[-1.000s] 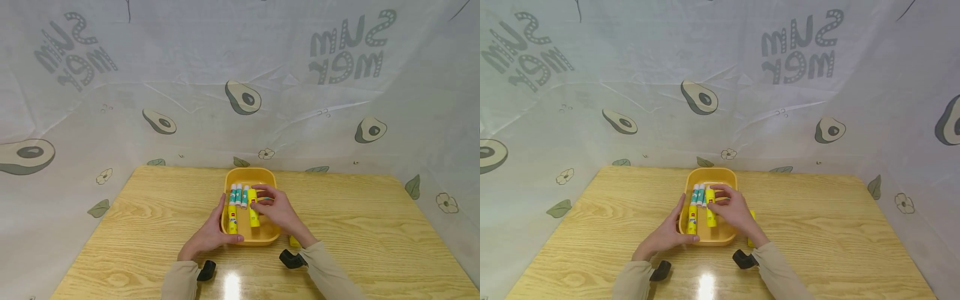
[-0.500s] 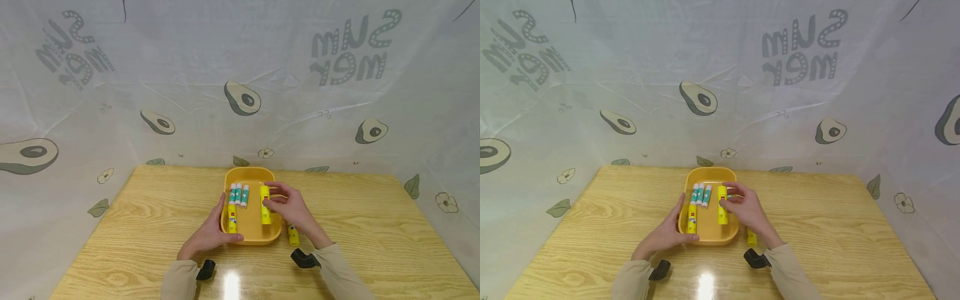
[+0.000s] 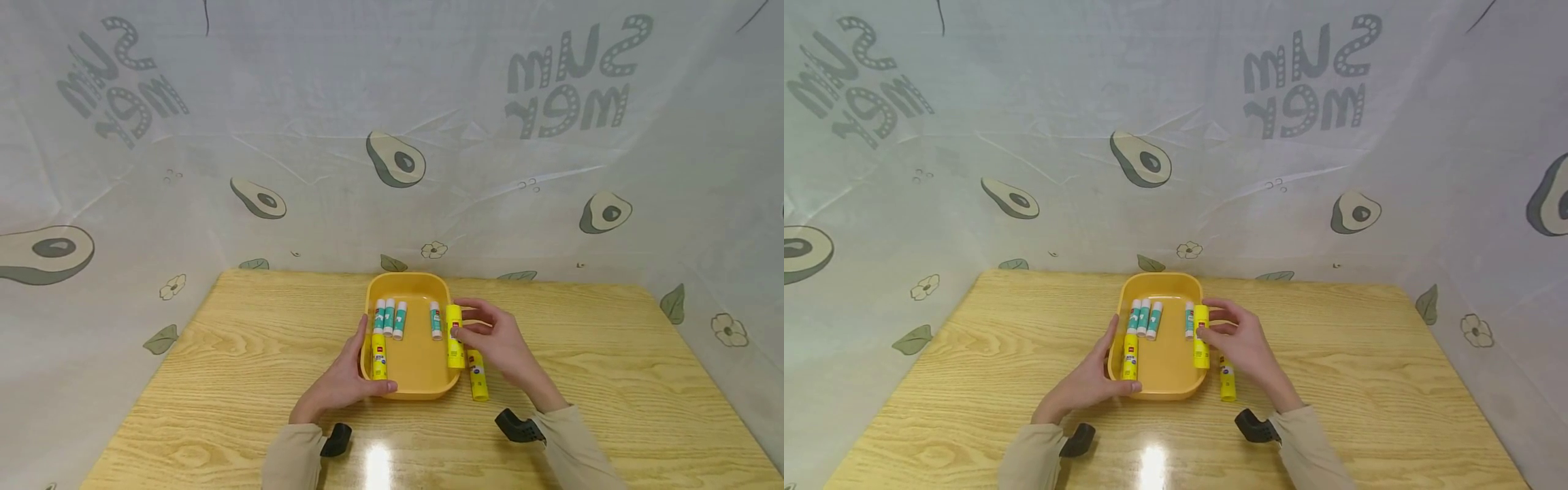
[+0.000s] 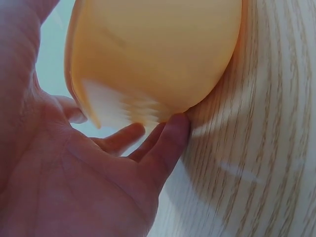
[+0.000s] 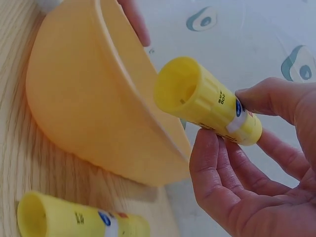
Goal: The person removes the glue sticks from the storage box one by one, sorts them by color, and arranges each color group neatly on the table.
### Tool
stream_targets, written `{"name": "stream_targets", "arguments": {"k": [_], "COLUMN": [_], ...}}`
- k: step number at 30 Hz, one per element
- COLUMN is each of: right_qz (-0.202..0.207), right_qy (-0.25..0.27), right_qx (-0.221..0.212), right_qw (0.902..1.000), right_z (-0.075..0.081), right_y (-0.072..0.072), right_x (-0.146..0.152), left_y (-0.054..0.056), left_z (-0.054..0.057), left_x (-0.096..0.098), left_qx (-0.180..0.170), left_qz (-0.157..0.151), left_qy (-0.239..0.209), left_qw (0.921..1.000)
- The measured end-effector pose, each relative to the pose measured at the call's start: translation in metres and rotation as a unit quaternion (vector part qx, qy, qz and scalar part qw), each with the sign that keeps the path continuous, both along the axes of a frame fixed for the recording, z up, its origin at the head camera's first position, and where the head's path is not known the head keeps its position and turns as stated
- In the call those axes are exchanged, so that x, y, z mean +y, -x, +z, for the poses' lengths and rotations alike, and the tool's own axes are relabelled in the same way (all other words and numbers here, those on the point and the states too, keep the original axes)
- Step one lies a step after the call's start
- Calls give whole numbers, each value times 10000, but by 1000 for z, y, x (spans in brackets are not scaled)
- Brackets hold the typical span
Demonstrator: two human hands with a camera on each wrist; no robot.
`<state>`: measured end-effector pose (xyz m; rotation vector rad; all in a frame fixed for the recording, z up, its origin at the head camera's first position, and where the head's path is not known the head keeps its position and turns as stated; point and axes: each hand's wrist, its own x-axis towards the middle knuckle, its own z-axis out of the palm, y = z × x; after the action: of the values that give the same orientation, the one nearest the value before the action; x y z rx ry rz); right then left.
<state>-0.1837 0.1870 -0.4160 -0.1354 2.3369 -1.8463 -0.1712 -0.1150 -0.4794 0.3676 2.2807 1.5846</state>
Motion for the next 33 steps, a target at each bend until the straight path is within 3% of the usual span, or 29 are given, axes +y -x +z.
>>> {"name": "stream_targets", "arguments": {"k": [23, 33], "right_qz": [-296, -360], "right_qy": [-218, -417], "right_qx": [117, -28], "right_qw": [9993, 9985], "right_z": [-24, -33], "right_y": [-25, -29], "right_x": [39, 53], "left_y": [-10, -11], "left_z": [-5, -2], "left_x": [2, 2], "left_qx": [120, 77], "left_qz": [119, -39], "left_qy": [85, -117], "left_qw": [9998, 9999]}}
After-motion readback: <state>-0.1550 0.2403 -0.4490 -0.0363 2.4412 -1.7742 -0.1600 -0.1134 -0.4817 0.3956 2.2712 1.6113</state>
